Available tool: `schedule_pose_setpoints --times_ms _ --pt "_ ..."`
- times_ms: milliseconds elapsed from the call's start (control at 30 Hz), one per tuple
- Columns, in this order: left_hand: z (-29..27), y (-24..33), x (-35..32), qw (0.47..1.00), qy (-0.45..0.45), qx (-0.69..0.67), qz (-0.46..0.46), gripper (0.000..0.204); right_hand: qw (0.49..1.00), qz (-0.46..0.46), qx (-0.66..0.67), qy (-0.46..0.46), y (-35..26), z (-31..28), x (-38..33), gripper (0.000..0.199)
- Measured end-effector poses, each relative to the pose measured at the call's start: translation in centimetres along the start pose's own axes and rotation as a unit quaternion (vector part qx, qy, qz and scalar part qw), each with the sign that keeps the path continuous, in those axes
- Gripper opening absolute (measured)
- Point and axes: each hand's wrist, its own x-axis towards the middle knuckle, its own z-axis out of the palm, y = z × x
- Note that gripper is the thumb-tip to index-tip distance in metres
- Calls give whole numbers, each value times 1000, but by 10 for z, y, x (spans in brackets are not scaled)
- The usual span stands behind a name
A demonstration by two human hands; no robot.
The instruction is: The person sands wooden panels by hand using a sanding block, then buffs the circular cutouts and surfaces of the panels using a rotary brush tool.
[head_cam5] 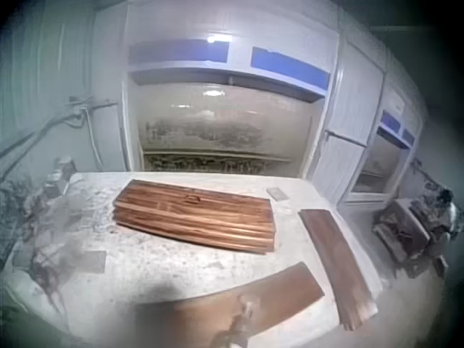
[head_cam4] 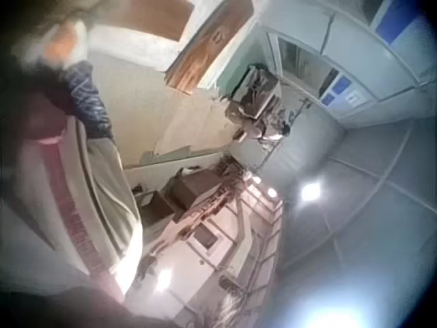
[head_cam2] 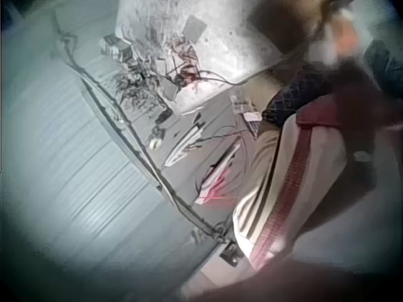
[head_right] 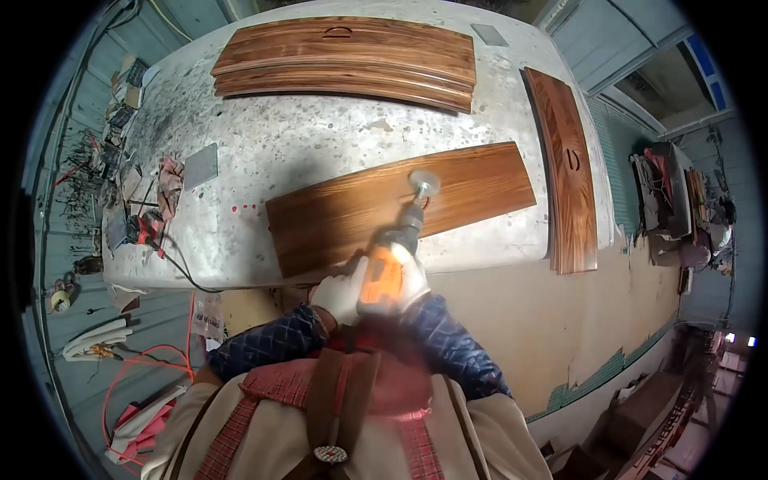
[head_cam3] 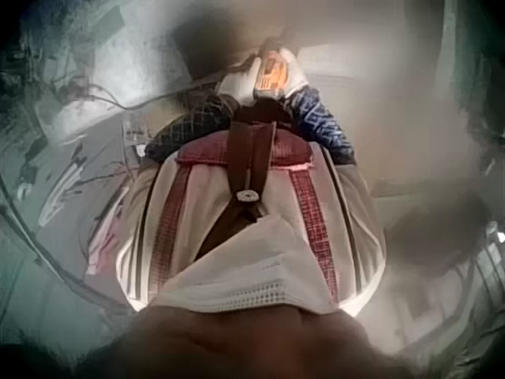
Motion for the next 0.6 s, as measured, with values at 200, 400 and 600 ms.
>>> schedule_pose_setpoints --times_ms 200,400,600 --pt "-17 0 -12 998 52 -15 -6 87 997 28 -38 -63 -1 -2 21 30" --pt "-3 -20 -60 999 -16 36 -8 101 996 -31 -79 -15 54 -21 6 32" --pt "15 -11 -62 998 13 22 57 90 995 -49 -85 -32 51 -26 -34 33"
